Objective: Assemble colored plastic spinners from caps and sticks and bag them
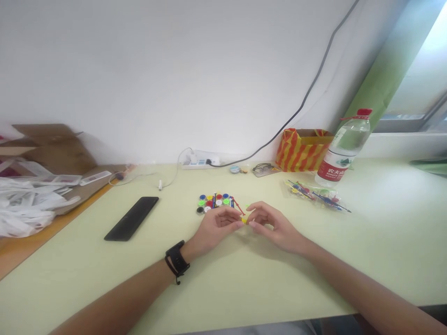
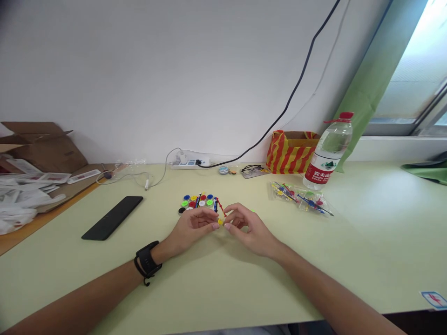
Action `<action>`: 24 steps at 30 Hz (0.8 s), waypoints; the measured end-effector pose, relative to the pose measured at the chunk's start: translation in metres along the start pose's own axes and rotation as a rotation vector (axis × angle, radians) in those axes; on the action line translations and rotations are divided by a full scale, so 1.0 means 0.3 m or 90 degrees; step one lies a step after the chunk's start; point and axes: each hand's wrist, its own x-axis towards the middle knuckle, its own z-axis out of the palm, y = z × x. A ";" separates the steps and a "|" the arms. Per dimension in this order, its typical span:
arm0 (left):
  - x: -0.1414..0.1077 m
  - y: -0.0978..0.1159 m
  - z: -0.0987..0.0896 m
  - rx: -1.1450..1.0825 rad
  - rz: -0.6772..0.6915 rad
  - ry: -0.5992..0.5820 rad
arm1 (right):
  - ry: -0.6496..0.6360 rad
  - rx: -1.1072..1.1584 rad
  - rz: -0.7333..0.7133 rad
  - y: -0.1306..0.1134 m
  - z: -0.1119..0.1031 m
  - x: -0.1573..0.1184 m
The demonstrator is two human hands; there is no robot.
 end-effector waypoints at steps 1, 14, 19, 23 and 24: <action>0.000 0.000 0.001 -0.002 0.000 -0.002 | -0.011 0.001 0.001 0.000 0.001 -0.001; 0.009 0.017 -0.013 -0.022 -0.047 0.037 | 0.059 -0.188 -0.099 0.033 0.001 -0.021; 0.010 0.028 -0.012 -0.039 -0.060 0.014 | 0.023 -0.274 -0.147 0.045 0.014 -0.030; 0.006 0.031 -0.009 -0.048 -0.072 0.014 | 0.025 -0.266 -0.110 0.030 0.004 -0.026; 0.005 0.030 -0.009 -0.049 -0.071 0.015 | 0.019 -0.259 -0.093 0.025 -0.001 -0.024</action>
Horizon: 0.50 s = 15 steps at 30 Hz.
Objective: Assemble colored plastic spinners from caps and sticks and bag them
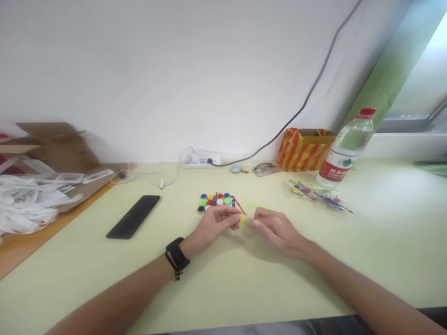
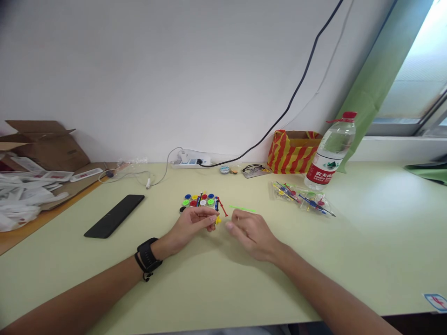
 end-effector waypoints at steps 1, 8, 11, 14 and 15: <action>0.000 -0.002 0.000 -0.001 0.002 0.002 | -0.006 0.015 0.017 -0.001 -0.007 0.003; 0.001 -0.002 0.001 -0.006 0.006 -0.003 | 0.039 0.139 0.083 -0.026 -0.011 0.021; -0.001 0.000 0.001 -0.012 -0.001 -0.014 | 0.021 0.162 0.074 -0.037 0.000 0.022; -0.003 -0.002 0.003 -0.015 -0.010 -0.029 | 0.009 0.171 0.067 -0.038 0.007 0.022; -0.003 -0.002 0.004 -0.016 -0.012 -0.032 | 0.007 0.175 0.065 -0.038 0.008 0.022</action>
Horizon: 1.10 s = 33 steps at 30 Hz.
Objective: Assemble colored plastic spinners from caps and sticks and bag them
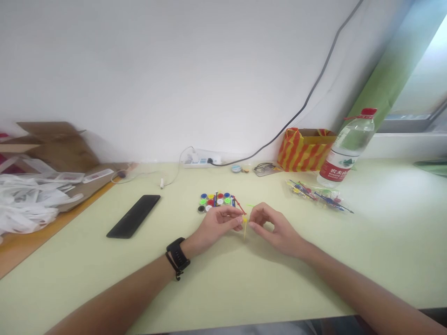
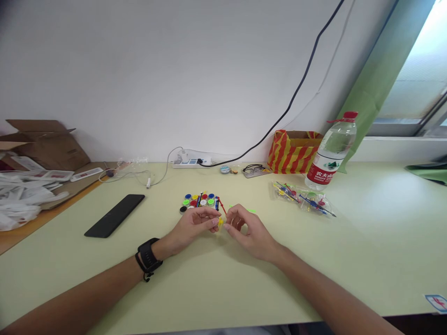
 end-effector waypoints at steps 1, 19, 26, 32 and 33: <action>-0.001 0.000 0.001 -0.002 -0.003 -0.004 | -0.004 0.004 -0.002 0.002 0.001 0.001; 0.003 -0.007 -0.003 -0.003 0.000 0.015 | -0.054 0.125 0.040 -0.011 -0.038 0.003; 0.005 -0.013 -0.004 -0.014 0.009 0.008 | -0.050 0.122 0.065 -0.012 -0.035 0.011; 0.004 -0.012 0.000 -0.036 0.012 -0.007 | -0.024 0.117 0.111 -0.006 -0.018 0.016; 0.004 -0.013 0.000 -0.039 0.014 -0.008 | -0.020 0.112 0.106 -0.007 -0.018 0.016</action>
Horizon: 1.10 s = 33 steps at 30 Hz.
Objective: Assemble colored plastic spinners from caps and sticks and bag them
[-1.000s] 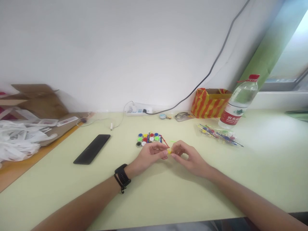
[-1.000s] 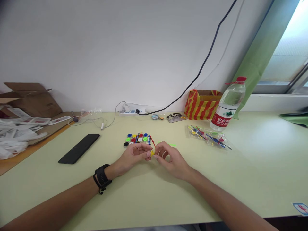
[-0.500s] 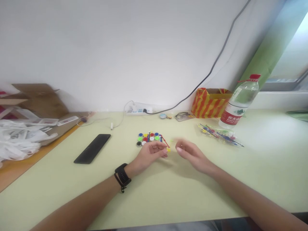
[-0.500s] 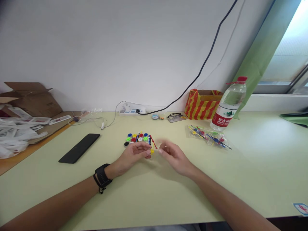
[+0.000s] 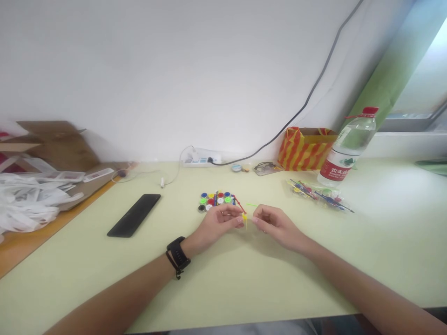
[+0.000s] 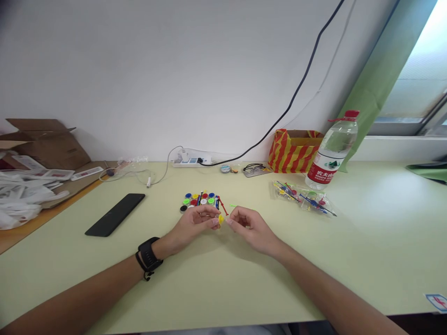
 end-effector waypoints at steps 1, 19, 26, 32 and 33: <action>0.000 -0.001 0.000 -0.001 0.001 -0.001 | 0.004 -0.001 -0.007 0.000 0.000 0.000; 0.000 -0.001 -0.002 0.001 -0.012 0.000 | 0.027 -0.071 -0.079 0.024 -0.004 -0.014; -0.004 0.009 -0.003 0.041 -0.039 0.007 | 0.064 -0.253 -0.197 0.054 0.002 -0.038; -0.004 0.013 0.000 0.052 -0.037 0.015 | -0.032 -0.153 -0.031 0.030 -0.016 -0.021; -0.003 0.013 0.000 0.051 -0.036 0.015 | -0.023 -0.136 -0.031 0.025 -0.018 -0.019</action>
